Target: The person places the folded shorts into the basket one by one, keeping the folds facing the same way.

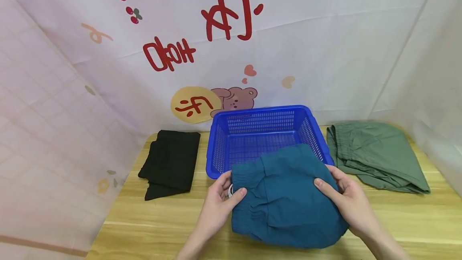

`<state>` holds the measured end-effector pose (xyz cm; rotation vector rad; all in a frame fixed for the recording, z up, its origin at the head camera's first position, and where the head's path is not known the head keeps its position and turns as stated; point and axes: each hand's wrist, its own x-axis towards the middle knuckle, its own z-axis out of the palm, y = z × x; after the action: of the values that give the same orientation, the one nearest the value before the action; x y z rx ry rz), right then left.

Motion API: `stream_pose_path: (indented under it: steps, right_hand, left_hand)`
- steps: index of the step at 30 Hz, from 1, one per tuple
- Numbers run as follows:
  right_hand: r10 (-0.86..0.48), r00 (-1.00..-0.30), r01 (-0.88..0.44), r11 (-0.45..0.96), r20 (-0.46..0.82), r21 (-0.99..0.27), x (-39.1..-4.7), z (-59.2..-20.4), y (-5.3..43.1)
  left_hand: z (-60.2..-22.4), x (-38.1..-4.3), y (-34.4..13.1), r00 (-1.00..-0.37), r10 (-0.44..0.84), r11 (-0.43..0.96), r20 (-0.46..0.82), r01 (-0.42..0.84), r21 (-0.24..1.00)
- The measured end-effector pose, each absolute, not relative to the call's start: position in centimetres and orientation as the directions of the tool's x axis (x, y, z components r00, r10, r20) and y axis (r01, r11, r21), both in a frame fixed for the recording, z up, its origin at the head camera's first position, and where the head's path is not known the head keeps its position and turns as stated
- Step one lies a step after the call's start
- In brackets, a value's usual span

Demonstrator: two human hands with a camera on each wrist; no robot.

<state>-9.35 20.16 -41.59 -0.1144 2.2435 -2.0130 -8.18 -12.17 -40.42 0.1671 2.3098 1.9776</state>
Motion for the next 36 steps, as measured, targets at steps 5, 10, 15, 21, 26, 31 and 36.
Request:
stream_pose_path:
  steps: [5,10,15,21,26,31,36]
  right_hand:
    - [-0.196,-0.980,-0.051,0.159,0.019,-0.986,-11.1,-38.8,19.3]
    - [-0.272,-0.962,-0.077,0.189,0.023,-0.979,-13.6,-35.6,18.9]
    - [-0.317,-0.948,-0.102,0.216,0.030,-0.971,-16.5,-32.5,18.3]
    - [-0.334,-0.942,-0.068,0.264,-0.025,-0.962,-19.6,-30.6,17.0]
    - [-0.335,-0.940,-0.047,0.320,-0.067,-0.946,-21.3,-30.2,16.3]
    - [-0.323,-0.945,-0.060,0.312,-0.047,-0.948,-22.7,-29.9,15.6]
    - [-0.318,-0.947,-0.065,0.329,-0.045,-0.942,-24.4,-30.3,15.0]
  left_hand:
    - [-38.7,-9.2,-12.7,-0.991,0.118,0.174,0.070,0.090,0.981]
    - [-36.4,-10.9,-13.4,-0.986,0.109,0.218,0.126,0.147,0.965]
    - [-34.1,-13.2,-14.0,-0.977,0.103,0.241,0.187,0.207,0.948]
    - [-32.9,-15.6,-14.6,-0.977,0.070,0.247,0.202,0.214,0.945]
    - [-33.1,-16.9,-14.8,-0.980,0.061,0.243,0.187,0.197,0.950]
    - [-33.1,-18.2,-14.8,-0.978,0.030,0.241,0.207,0.208,0.948]
    - [-33.5,-19.8,-14.9,-0.982,-0.004,0.270,0.190,0.182,0.946]
